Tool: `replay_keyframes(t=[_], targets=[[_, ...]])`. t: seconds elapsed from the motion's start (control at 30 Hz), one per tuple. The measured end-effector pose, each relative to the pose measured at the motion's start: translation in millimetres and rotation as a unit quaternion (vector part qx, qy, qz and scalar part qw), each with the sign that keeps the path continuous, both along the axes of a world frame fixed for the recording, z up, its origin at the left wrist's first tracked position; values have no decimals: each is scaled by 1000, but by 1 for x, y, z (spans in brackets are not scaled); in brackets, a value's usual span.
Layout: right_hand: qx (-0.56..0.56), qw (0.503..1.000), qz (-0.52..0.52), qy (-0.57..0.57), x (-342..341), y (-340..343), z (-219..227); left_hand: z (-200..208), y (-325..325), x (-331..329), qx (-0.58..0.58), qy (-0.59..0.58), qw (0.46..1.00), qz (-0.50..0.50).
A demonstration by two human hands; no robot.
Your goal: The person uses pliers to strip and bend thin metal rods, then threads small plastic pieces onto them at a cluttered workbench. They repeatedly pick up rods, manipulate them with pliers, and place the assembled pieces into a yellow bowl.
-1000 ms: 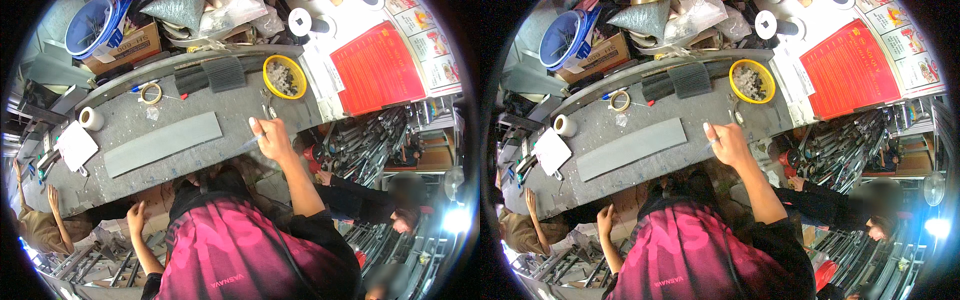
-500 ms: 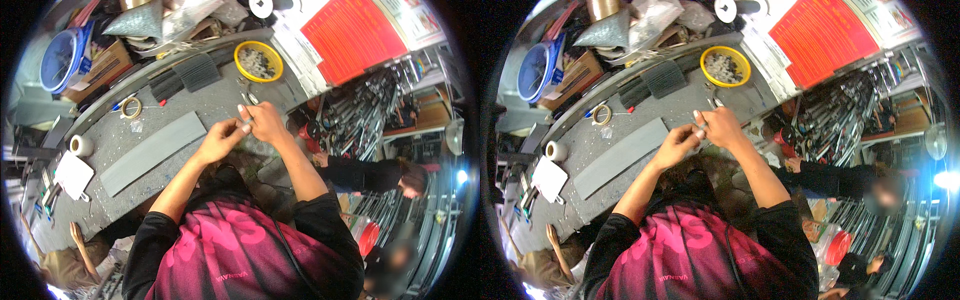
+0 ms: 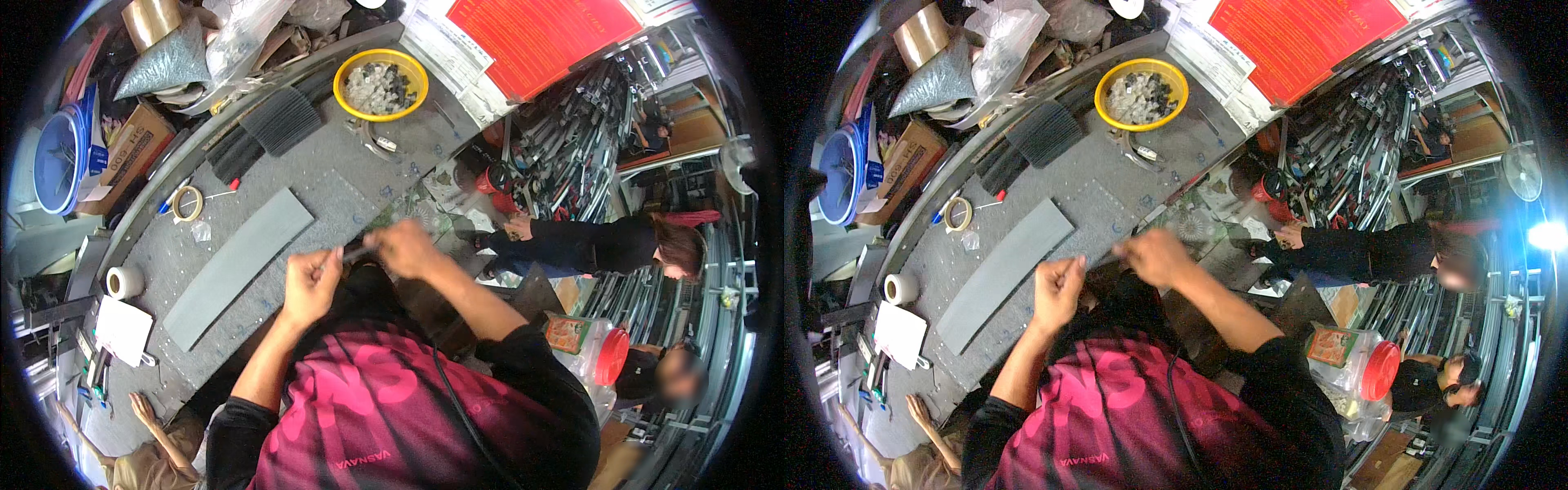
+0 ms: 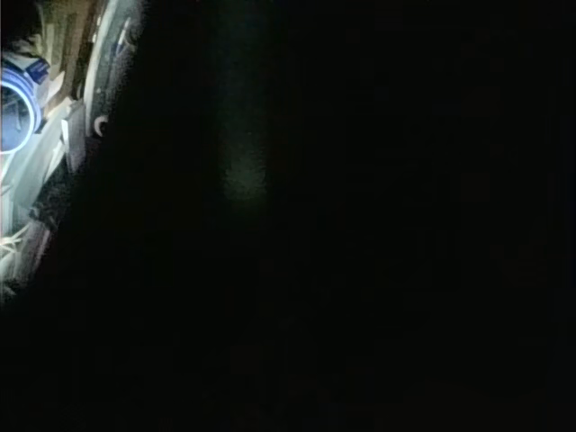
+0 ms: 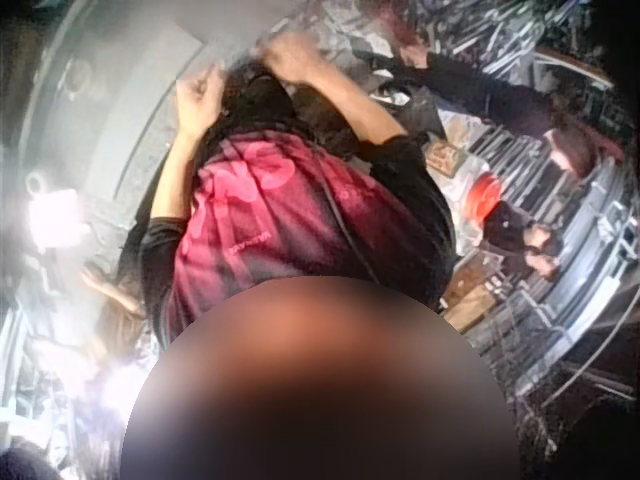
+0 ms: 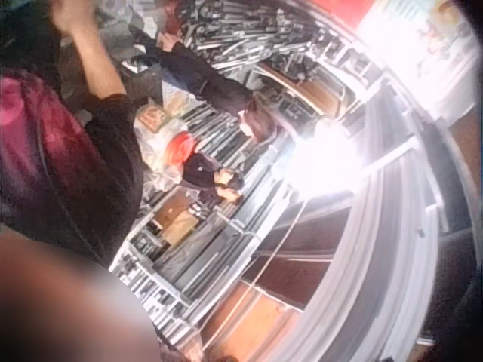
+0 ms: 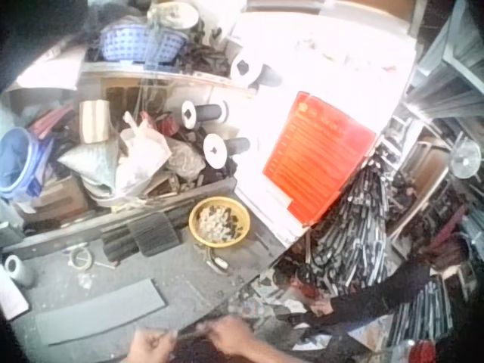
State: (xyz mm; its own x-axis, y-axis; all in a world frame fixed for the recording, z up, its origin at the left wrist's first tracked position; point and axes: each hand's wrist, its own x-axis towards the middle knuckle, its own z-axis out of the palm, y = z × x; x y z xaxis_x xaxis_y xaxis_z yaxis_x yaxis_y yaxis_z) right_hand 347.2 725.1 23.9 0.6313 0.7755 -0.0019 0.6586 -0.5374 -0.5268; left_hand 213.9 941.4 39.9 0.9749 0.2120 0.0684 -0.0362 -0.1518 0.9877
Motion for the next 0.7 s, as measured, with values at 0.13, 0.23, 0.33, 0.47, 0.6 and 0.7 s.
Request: replay_keyframes(t=[0.13, 0.23, 0.33, 0.47, 0.6, 0.7], targets=[[-10, 994, 68, 80, -49, -19, -24, -5, 5, -33, 26, 58, 997, -47], [40, 999, -3, 22, -20, -31, -19, 3, 27, -58, 12, 34, 999, 10], [21, 996, -42, -72, 24, -40, -7, 13, 47, -72, -7, 60, 996, 69], [18, 991, -67, -113, 64, -40, -7, 21, 55, -67, -19, 36, 995, 87], [20, 984, -98, -149, 82, -42, 0, 35, 46, -68, 36, 0, 995, 90], [37, 983, -136, -121, 80, -40, 28, 51, 46, -85, 58, 0, 992, 113]])
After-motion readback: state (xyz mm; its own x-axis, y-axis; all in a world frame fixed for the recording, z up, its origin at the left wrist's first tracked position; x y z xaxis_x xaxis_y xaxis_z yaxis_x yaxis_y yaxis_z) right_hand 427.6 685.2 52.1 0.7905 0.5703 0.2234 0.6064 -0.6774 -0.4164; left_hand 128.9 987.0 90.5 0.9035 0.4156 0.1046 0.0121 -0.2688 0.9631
